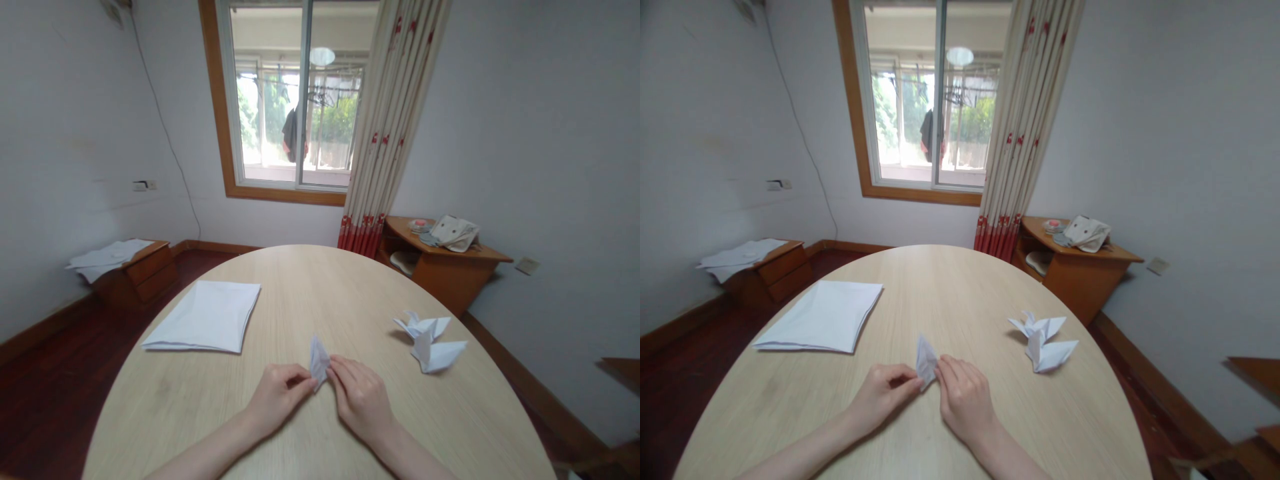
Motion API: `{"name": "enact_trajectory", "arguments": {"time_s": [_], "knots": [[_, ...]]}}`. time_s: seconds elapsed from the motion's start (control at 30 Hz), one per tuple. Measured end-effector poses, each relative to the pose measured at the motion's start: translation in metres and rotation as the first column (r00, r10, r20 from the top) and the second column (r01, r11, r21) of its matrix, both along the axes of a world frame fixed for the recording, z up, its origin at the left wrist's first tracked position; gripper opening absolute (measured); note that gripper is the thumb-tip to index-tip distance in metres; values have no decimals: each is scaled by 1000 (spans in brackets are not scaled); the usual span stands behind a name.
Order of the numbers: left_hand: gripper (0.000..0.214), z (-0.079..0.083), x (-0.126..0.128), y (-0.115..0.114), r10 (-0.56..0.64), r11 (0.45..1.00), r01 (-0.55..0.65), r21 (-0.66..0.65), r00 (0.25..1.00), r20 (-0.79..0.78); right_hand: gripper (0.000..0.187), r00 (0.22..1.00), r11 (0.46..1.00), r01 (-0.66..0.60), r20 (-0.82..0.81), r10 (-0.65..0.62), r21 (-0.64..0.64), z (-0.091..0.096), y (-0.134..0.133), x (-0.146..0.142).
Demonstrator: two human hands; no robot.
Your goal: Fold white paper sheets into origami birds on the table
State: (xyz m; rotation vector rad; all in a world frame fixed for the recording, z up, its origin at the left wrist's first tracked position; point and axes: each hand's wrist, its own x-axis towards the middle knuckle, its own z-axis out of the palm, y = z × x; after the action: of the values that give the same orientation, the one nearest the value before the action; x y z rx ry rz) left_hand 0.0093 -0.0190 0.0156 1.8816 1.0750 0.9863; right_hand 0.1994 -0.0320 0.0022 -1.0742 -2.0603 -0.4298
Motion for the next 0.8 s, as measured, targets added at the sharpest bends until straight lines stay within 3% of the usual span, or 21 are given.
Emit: {"name": "enact_trajectory", "arguments": {"time_s": [0.2, 0.37, 0.53, 0.8], "knots": [[24, 2, 1, 0, 1, 1000, -1, -15, 1000, 25, 19, 1000, 997, 5, 29, -8, 78, 8, -4, -4], [24, 0, 0, 2, -29, 999, 31, -32, 998, 60, 16, 992, 991, -110, -70, 104, -75, 14, -7, -8], [21, -1, -2, 5, -39, 998, 45, -51, 993, 110, 14, 946, 919, -284, -236, 223, -274, 11, -8, -8], [15, 1, -2, 8, -65, 989, 93, -111, 970, 235, 28, 882, 816, -442, -347, 319, -373, 19, -8, -6]]}}
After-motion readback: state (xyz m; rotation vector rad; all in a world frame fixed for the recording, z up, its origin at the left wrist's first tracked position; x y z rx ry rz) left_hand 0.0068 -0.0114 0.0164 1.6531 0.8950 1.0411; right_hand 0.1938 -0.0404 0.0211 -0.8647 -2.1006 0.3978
